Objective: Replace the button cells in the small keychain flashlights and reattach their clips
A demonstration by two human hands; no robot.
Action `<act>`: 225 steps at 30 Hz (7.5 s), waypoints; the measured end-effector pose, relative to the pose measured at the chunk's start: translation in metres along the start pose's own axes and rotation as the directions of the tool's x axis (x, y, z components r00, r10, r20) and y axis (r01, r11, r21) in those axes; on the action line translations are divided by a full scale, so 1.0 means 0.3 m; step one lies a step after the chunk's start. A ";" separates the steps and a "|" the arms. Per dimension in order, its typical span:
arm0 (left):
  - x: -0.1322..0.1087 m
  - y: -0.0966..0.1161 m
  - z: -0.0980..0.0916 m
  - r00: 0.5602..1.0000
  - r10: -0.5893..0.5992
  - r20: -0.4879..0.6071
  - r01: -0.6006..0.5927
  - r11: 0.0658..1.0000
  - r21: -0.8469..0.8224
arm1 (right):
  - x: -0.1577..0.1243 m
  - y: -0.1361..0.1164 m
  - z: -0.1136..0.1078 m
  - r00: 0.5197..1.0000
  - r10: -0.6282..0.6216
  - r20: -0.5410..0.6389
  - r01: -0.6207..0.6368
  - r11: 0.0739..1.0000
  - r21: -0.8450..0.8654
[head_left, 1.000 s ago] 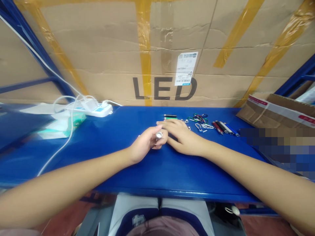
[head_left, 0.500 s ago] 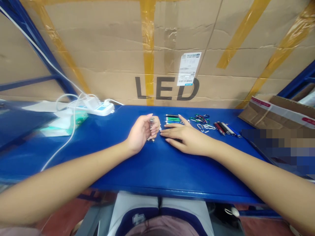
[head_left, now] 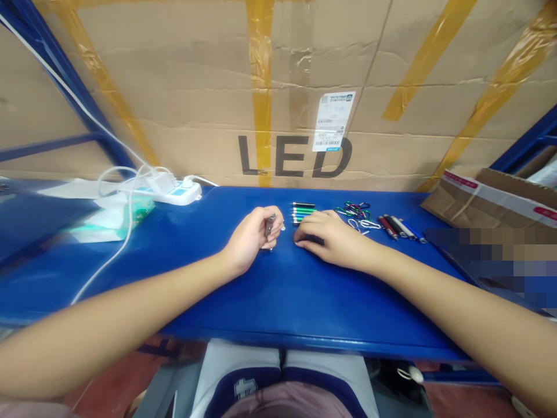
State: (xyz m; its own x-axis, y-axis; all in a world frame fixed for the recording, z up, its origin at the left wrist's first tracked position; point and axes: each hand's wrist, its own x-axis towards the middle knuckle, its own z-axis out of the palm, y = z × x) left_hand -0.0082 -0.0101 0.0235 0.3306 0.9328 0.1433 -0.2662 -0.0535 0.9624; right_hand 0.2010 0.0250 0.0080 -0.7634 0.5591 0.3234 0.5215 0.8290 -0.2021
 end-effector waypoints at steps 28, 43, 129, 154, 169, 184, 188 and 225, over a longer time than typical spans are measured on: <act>-0.029 -0.014 0.050 0.939 -0.308 0.155 0.319 0.947 -0.050 | 0.006 -0.126 -0.039 0.871 0.194 -0.452 0.006 0.915 0.404; -0.038 -0.004 0.055 0.960 -0.242 0.139 0.257 0.960 -0.106 | 0.004 -0.122 -0.028 0.867 0.128 -0.482 0.113 0.891 0.440; -0.054 0.012 0.049 0.982 -0.103 0.156 0.110 0.993 -0.041 | -0.018 -0.130 -0.066 0.825 -0.189 -0.533 0.191 0.980 -0.051; -0.022 -0.002 0.021 0.998 -0.046 -0.042 0.044 0.998 -0.046 | -0.004 -0.037 0.027 0.997 0.082 -0.015 -0.082 0.997 -0.011; -0.020 -0.007 0.014 0.997 -0.078 -0.017 0.079 0.997 0.006 | 0.000 -0.010 0.014 0.977 0.192 -0.097 -0.194 0.981 -0.004; -0.028 -0.002 0.005 0.998 -0.065 0.001 0.065 0.998 0.013 | -0.035 0.114 -0.083 0.815 0.579 0.021 -0.535 0.767 -0.355; -0.028 -0.003 0.003 0.998 -0.065 0.010 0.064 0.998 0.008 | -0.035 0.136 -0.072 0.838 0.544 0.043 -0.503 0.800 -0.326; -0.041 -0.019 0.053 0.975 -0.195 0.104 0.168 0.960 0.223 | -0.022 -0.154 -0.089 0.905 -0.027 -0.424 0.082 0.990 0.112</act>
State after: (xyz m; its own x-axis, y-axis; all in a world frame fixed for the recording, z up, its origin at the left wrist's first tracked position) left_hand 0.0036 -0.0269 0.0199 0.4688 0.8830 -0.0241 0.0016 0.0264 0.9997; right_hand 0.1923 -0.0174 0.0399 -0.5437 0.4778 0.6900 0.4115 0.8683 -0.2769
